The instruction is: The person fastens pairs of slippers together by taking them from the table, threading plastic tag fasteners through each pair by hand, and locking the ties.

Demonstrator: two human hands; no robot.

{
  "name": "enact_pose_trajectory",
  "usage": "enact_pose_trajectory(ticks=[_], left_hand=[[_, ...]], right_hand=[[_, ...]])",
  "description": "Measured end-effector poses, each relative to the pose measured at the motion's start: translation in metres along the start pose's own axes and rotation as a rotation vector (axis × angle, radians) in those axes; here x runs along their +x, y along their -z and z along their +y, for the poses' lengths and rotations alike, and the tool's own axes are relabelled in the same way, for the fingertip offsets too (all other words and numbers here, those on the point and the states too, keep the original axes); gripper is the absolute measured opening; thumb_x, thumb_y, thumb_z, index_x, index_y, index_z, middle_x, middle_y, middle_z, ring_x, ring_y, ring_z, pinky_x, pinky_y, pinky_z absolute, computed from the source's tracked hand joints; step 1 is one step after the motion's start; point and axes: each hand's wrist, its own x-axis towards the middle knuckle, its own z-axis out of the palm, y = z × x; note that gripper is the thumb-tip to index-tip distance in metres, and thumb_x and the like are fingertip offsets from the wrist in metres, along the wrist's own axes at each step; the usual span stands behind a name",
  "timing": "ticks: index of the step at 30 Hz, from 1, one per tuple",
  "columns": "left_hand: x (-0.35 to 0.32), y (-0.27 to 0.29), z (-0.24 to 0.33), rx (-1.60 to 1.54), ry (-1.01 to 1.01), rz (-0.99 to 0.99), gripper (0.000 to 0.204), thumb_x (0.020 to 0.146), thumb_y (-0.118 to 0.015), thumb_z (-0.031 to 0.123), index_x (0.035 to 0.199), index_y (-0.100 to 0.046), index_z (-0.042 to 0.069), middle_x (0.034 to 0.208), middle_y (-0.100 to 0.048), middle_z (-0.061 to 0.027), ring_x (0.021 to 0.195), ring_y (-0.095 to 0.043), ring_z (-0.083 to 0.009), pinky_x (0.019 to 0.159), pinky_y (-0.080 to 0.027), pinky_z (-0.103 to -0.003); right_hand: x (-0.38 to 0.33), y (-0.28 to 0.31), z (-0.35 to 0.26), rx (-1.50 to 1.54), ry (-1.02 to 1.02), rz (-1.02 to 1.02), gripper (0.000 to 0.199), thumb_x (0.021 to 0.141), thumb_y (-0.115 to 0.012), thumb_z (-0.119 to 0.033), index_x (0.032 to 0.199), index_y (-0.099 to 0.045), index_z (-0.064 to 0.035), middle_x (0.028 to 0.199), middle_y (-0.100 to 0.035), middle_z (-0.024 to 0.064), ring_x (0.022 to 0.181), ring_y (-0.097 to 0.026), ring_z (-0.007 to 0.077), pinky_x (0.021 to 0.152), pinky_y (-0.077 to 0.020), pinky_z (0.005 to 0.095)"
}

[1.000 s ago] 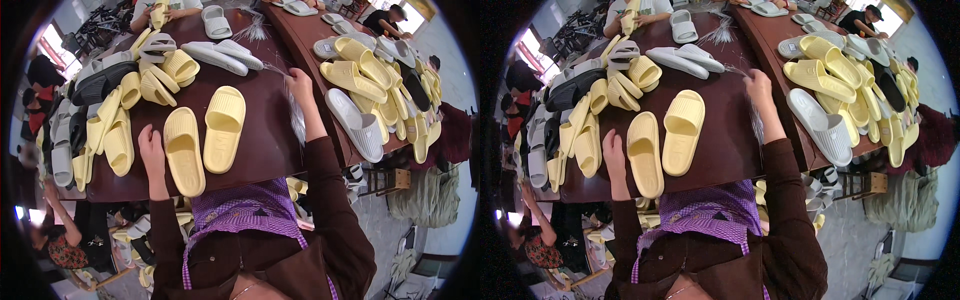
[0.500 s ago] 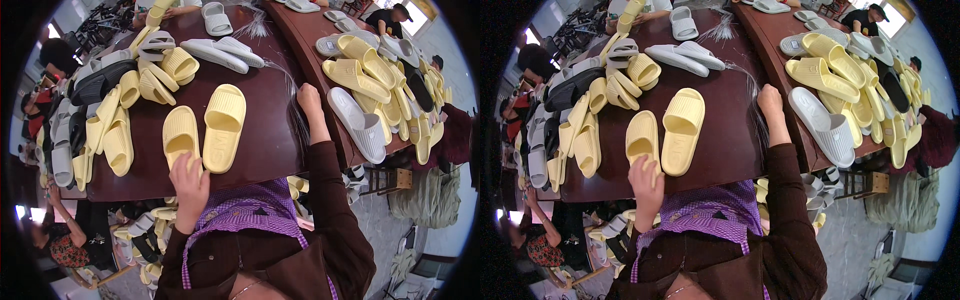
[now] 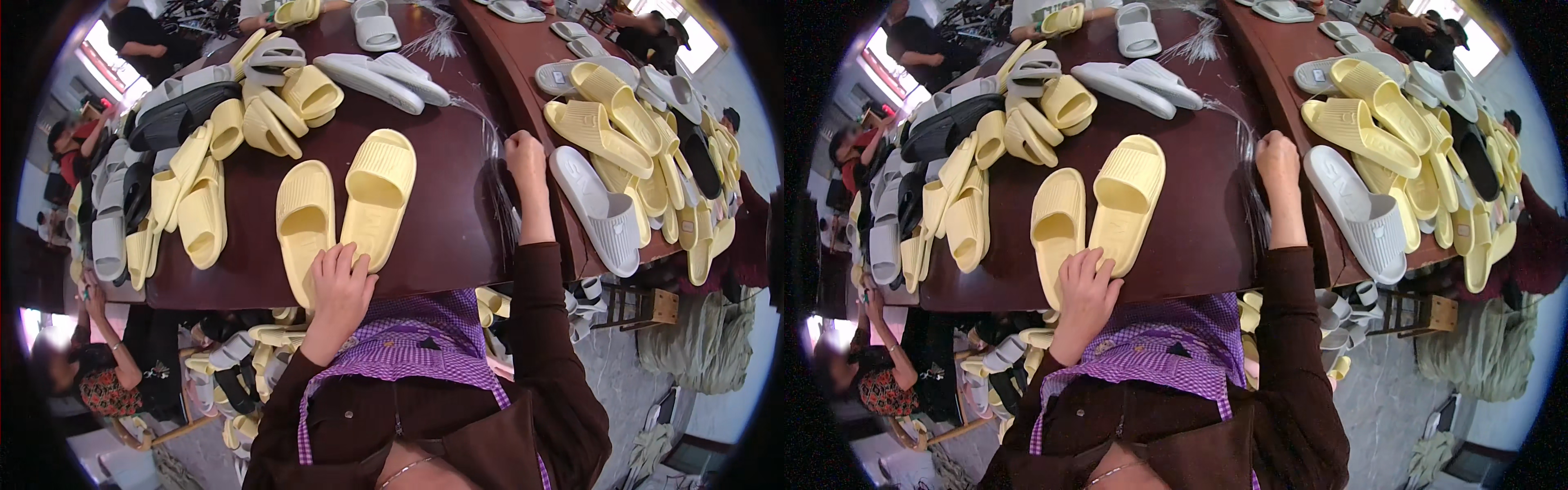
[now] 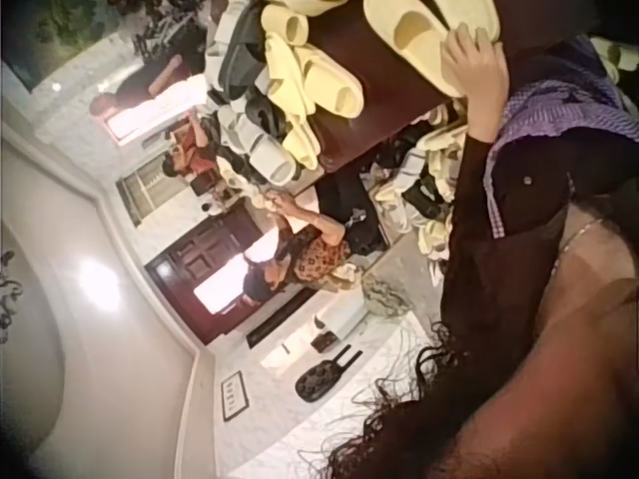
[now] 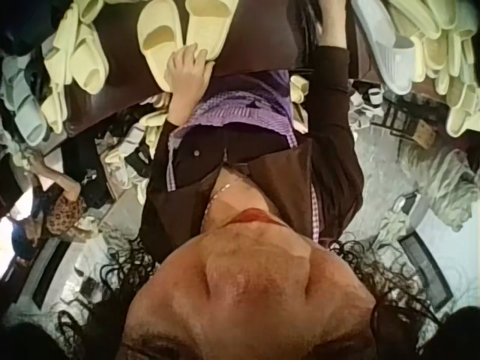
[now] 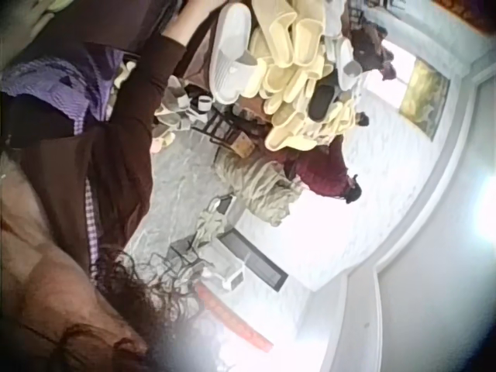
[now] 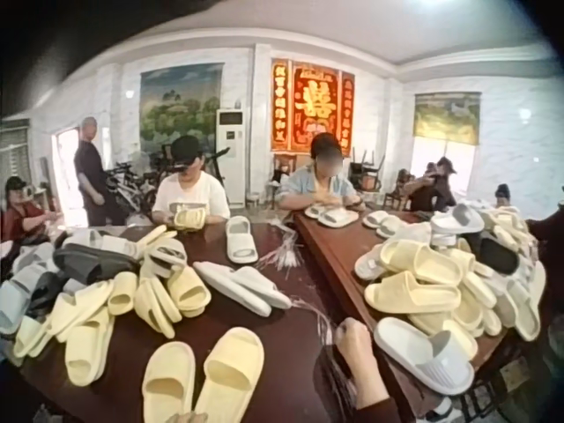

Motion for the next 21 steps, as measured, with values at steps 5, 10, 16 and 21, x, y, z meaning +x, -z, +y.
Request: enact_pose_trajectory(ticks=[5, 10, 16, 21], left_hand=[[0.01, -0.003, 0.002, -0.023, 0.007, -0.001, 0.038, 0.067, -0.072, 0.016, 0.1, -0.058, 0.005, 0.103, -0.05, -0.0129, 0.1, -0.046, -0.0317, 0.089, -0.035, -0.045], [0.016, -0.003, 0.003, -0.011, -0.03, -0.032, 0.039, 0.066, -0.073, 0.017, 0.1, -0.058, 0.006, 0.098, -0.049, -0.012, 0.095, -0.045, -0.0304, 0.088, -0.035, -0.044], [0.017, -0.002, 0.0, -0.035, 0.003, -0.062, 0.041, 0.065, -0.074, 0.018, 0.101, -0.059, 0.006, 0.098, -0.049, -0.0121, 0.095, -0.045, -0.0299, 0.089, -0.034, -0.043], [0.016, 0.014, -0.005, -0.11, 0.027, -0.082, 0.041, 0.066, -0.074, 0.016, 0.103, -0.059, 0.005, 0.104, -0.051, -0.0123, 0.102, -0.046, -0.0308, 0.091, -0.034, -0.041]], right_hand=[[0.004, 0.016, -0.012, 0.103, -0.026, 0.118, 0.018, 0.083, -0.056, -0.017, 0.088, -0.064, -0.0017, 0.079, -0.064, 0.0219, 0.079, -0.062, 0.0399, 0.073, -0.0492, 0.0444], [0.016, 0.014, 0.001, 0.236, 0.092, 0.282, 0.017, 0.085, -0.058, -0.017, 0.088, -0.062, -0.0014, 0.071, -0.064, 0.0153, 0.062, -0.062, 0.0297, 0.059, -0.0495, 0.0378], [0.016, 0.055, -0.021, 0.831, -0.215, 0.095, 0.012, 0.084, -0.06, -0.013, 0.085, -0.06, -0.0005, 0.065, -0.054, 0.0014, 0.049, -0.047, 0.0074, 0.042, -0.0357, 0.0225], [0.011, 0.086, -0.036, 1.224, -0.273, 0.041, 0.009, 0.084, -0.058, -0.009, 0.086, -0.059, -0.0004, 0.065, -0.052, 0.0002, 0.048, -0.044, 0.0057, 0.041, -0.0329, 0.0199]])
